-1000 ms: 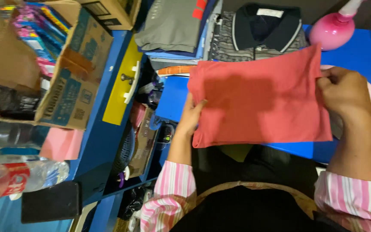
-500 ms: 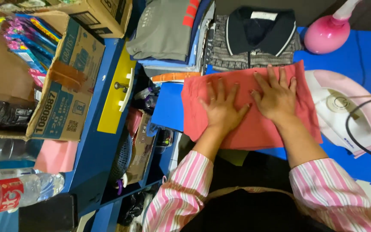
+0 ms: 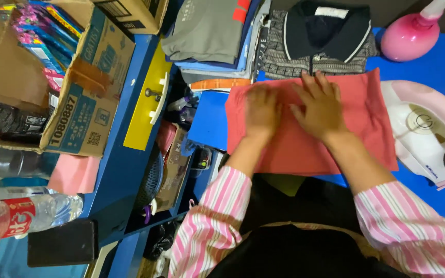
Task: The person irons several folded t-shirts on a blue ironing board. They use a pink spray bottle to mist the fabric before ironing with a white iron. The person handles a dark blue t-shirt, a grey t-shirt, and a red t-shirt, smoothing them out and ironing them one by one.
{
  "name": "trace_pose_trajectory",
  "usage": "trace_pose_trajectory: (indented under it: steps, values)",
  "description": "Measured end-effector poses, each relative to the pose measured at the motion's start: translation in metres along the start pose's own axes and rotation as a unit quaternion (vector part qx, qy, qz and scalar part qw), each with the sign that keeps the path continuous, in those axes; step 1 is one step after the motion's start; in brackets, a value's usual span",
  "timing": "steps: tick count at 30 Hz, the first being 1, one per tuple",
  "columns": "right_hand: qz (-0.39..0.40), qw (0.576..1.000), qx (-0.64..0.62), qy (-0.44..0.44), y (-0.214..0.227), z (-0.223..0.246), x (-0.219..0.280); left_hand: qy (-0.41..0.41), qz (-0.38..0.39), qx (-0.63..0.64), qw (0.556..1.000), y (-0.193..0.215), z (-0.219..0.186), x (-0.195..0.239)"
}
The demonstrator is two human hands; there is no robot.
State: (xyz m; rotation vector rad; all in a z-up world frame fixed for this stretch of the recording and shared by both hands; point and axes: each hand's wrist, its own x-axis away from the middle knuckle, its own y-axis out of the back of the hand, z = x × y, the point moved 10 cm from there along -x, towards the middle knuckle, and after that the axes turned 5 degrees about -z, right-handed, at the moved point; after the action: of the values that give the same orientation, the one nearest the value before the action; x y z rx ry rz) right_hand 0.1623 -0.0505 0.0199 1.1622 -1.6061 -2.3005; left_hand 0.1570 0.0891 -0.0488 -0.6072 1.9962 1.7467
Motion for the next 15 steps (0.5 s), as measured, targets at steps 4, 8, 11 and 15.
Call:
trace_pose_trajectory:
  steps: [4, 8, 11, 15]
  values:
    - [0.184, 0.979, -0.015, -0.082, -0.035, -0.017, -0.003, 0.084, 0.197, -0.014, 0.977, 0.046, -0.003, -0.015]
    - [0.227, 0.968, 0.013, -0.103, -0.04, -0.017, 0.004, 0.118, 0.244, 0.027, 0.962, 0.044, 0.0, -0.005]
    - [0.177, 0.981, 0.008, -0.083, -0.045, -0.026, -0.001, 0.084, 0.189, 0.01, 0.978, 0.026, 0.004, -0.012]
    - [0.137, 0.987, -0.027, -0.079, 0.011, -0.008, 0.029, -0.005, 0.167, 0.024, 0.986, 0.002, -0.012, 0.021]
